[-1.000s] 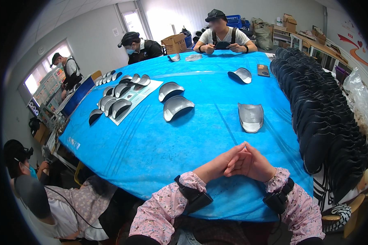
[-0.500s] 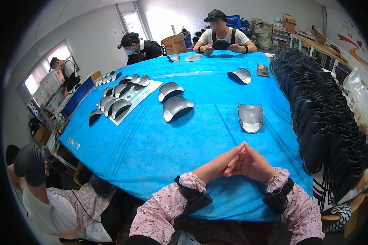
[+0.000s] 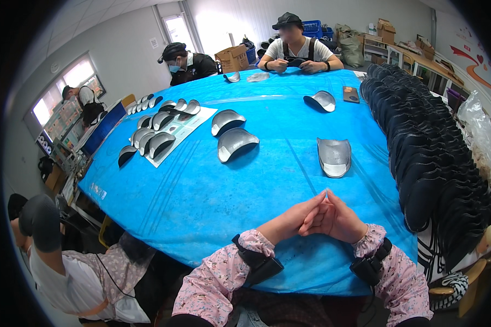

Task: The person is inspecting and sorting black shoe heel components at a production table.

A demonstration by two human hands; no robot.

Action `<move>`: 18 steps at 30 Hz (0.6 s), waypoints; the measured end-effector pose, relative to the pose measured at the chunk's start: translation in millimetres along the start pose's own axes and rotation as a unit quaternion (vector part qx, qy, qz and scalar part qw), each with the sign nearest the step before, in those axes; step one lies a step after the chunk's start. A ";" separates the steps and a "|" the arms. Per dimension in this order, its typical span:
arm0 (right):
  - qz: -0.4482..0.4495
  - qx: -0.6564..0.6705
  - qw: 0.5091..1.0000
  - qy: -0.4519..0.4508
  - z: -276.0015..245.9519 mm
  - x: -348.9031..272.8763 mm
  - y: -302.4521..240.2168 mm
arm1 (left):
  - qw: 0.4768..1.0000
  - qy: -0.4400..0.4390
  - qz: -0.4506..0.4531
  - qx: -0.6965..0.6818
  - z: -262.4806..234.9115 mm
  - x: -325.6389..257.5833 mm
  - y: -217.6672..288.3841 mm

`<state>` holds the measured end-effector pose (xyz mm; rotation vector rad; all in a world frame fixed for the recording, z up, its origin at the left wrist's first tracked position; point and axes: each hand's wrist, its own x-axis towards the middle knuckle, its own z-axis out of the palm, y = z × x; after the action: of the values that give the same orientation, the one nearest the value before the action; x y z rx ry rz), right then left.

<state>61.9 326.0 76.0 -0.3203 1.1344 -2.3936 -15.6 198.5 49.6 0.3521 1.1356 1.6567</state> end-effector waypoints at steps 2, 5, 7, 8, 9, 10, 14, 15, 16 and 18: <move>-0.003 0.004 1.000 -0.013 -1.5 1.2 1.3 | 1.000 0.004 0.000 0.002 -2.7 0.9 -2.0; -0.002 0.012 1.000 -0.017 -1.7 1.0 1.3 | 1.000 -0.010 0.004 0.004 -0.6 -1.1 -0.6; 0.002 -0.001 1.000 0.007 0.1 0.4 0.5 | 1.000 -0.013 0.004 0.006 0.7 -1.5 0.3; 0.002 -0.001 1.000 0.007 0.4 0.2 0.2 | 1.000 -0.015 0.004 0.008 0.9 -1.5 0.3; 0.001 -0.003 1.000 0.006 0.5 0.1 -0.1 | 1.000 -0.015 0.004 0.008 -0.9 0.4 -1.2; 0.001 -0.005 1.000 0.004 1.0 0.5 -0.1 | 1.000 -0.014 0.007 0.010 -2.7 1.9 -2.5; -0.001 0.004 1.000 0.003 -0.8 1.3 1.7 | 1.000 -0.004 0.011 0.022 -6.0 2.9 -5.2; -0.002 0.008 1.000 -0.003 -1.2 1.5 1.6 | 1.000 -0.004 0.011 0.022 -5.8 2.6 -4.7; -0.002 0.011 1.000 -0.010 -1.5 1.4 1.5 | 1.000 -0.007 0.010 0.024 -5.5 2.3 -4.1; -0.003 0.009 1.000 -0.009 -1.5 1.1 1.6 | 1.000 -0.009 0.008 0.025 -5.1 2.3 -3.8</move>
<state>60.8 325.6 73.8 -0.3386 1.1052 -2.3992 -17.9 197.9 43.3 0.4090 1.1649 1.6379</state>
